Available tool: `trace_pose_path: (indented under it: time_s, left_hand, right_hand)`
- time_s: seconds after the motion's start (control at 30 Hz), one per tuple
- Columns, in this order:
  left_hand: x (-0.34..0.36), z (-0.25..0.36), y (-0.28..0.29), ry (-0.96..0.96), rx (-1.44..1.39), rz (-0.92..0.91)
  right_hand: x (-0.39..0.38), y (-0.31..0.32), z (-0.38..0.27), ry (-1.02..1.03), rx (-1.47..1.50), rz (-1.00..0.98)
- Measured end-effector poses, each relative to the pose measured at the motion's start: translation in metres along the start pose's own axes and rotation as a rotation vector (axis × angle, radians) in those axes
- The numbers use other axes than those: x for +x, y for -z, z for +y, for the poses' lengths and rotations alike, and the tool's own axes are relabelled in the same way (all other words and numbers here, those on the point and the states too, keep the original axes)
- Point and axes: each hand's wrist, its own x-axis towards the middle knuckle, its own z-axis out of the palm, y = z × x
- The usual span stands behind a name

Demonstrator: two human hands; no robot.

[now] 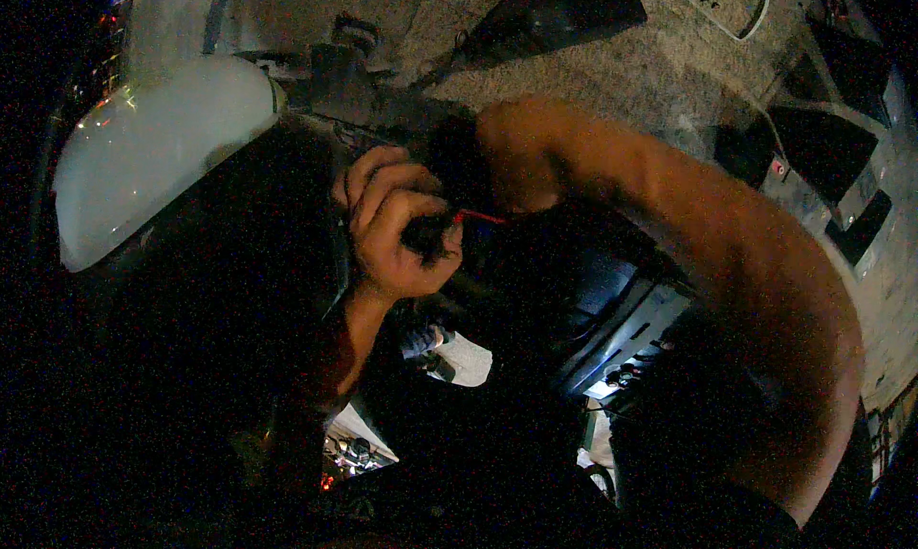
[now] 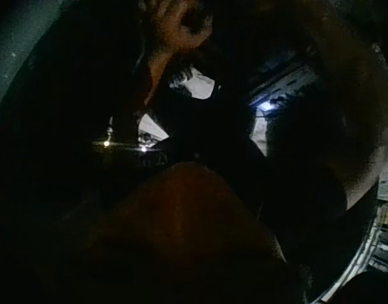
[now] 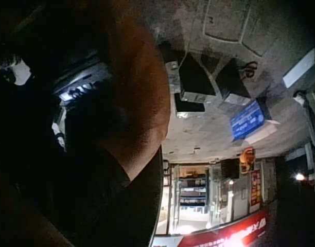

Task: The person is working on a scooter's battery compartment, using a screwdriver to adjust connections and a power drill to remove and reattach parts. They manipulate wires and components within the compartment.

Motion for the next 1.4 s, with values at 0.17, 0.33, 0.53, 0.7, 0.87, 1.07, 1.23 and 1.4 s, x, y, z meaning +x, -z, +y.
trace_pose_path:
  time_s: [0.17,0.33,0.53,0.7,0.87,1.07,1.23,1.4]
  left_hand:
    - [0.005,0.003,0.003,0.011,0.053,-0.092]
    - [0.007,0.003,-0.001,0.023,0.084,-0.120]
    - [0.008,0.004,-0.001,0.033,0.117,-0.161]
    - [0.011,0.009,0.004,0.047,0.135,-0.208]
    - [0.017,0.012,0.002,0.104,0.137,-0.246]
    - [0.013,0.007,0.005,0.060,0.114,-0.244]
    - [0.012,0.005,0.005,0.031,0.124,-0.250]
    - [0.011,0.004,0.002,0.019,0.125,-0.237]
  right_hand:
    - [-0.009,0.008,-0.013,-0.251,0.046,-0.032]
    - [-0.010,-0.006,-0.006,0.034,-0.204,0.186]
    - [-0.019,-0.011,-0.019,0.016,-0.199,0.258]
    - [-0.021,-0.016,-0.022,-0.016,-0.229,0.337]
    - [-0.020,-0.023,-0.018,-0.072,-0.152,0.395]
    - [-0.020,-0.043,-0.018,-0.073,-0.261,0.673]
    - [-0.021,-0.032,-0.013,-0.047,-0.261,0.551]
    - [-0.018,-0.019,-0.021,-0.030,-0.335,0.485]
